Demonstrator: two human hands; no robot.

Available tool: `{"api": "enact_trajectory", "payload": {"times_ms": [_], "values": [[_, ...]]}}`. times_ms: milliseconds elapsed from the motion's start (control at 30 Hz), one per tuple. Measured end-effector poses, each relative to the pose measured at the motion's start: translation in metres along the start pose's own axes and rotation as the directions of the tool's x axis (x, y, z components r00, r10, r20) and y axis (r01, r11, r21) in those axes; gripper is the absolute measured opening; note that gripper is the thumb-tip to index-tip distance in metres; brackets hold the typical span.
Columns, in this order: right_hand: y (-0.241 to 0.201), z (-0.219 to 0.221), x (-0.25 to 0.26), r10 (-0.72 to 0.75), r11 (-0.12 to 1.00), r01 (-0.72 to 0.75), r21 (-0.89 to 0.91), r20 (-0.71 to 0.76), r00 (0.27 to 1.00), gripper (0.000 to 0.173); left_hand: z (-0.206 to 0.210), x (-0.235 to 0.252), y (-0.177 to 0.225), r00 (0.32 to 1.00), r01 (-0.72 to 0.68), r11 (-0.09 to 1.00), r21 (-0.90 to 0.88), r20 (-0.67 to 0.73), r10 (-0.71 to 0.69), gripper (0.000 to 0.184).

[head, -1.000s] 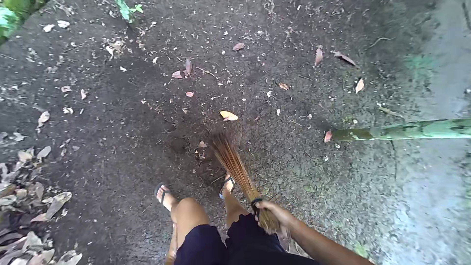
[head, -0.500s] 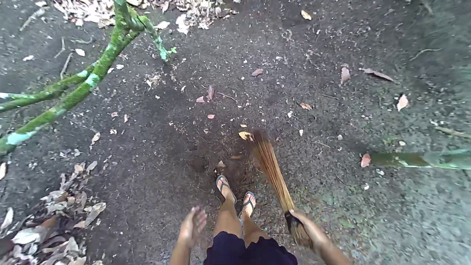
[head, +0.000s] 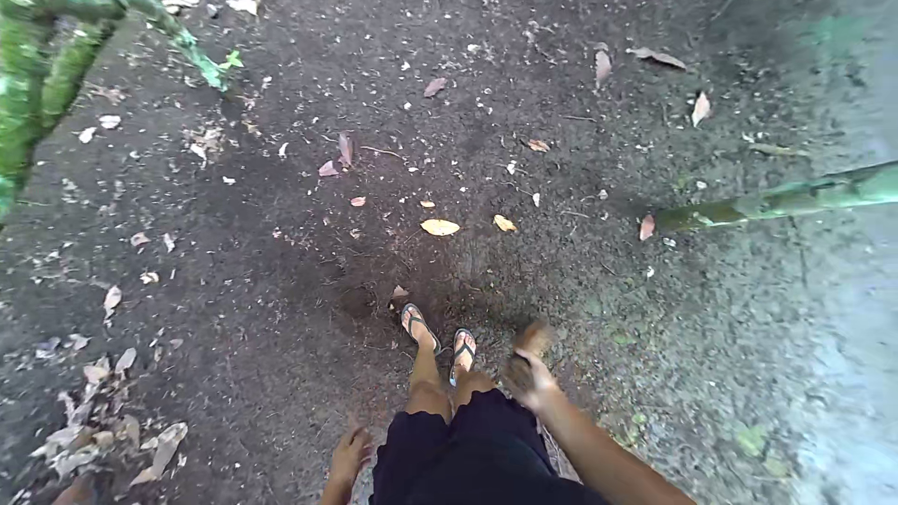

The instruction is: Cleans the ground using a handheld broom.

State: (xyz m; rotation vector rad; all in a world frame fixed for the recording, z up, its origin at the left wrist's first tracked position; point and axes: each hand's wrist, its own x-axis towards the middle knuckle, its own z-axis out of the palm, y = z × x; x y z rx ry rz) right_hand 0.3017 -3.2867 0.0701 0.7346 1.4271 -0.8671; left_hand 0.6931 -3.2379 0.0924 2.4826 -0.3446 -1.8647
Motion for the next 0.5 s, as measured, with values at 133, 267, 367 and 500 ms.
{"api": "enact_trajectory", "payload": {"times_ms": [133,267,367,500], "values": [[-0.008,0.152,0.015,0.034,0.998,-0.008,-0.066,0.410,0.912,0.030,-0.024,-0.002,0.008,0.995,-0.093,0.981,0.168,-0.028,0.099,0.035],[-0.025,0.193,0.023,0.047,0.978,0.087,-0.190,0.606,0.794,0.030,0.001,-0.062,0.129,0.823,-0.567,0.787,0.245,0.208,0.528,0.032],[-0.023,0.169,0.001,-0.020,0.935,0.255,-0.246,0.682,0.731,0.074,0.037,-0.146,0.225,0.362,-0.827,0.521,-0.213,0.507,0.782,0.045],[-0.009,0.101,-0.042,-0.204,0.896,0.390,-0.212,0.584,0.785,0.095,0.063,-0.276,0.291,-0.101,-0.382,0.563,-0.733,0.639,0.763,0.082]]}}
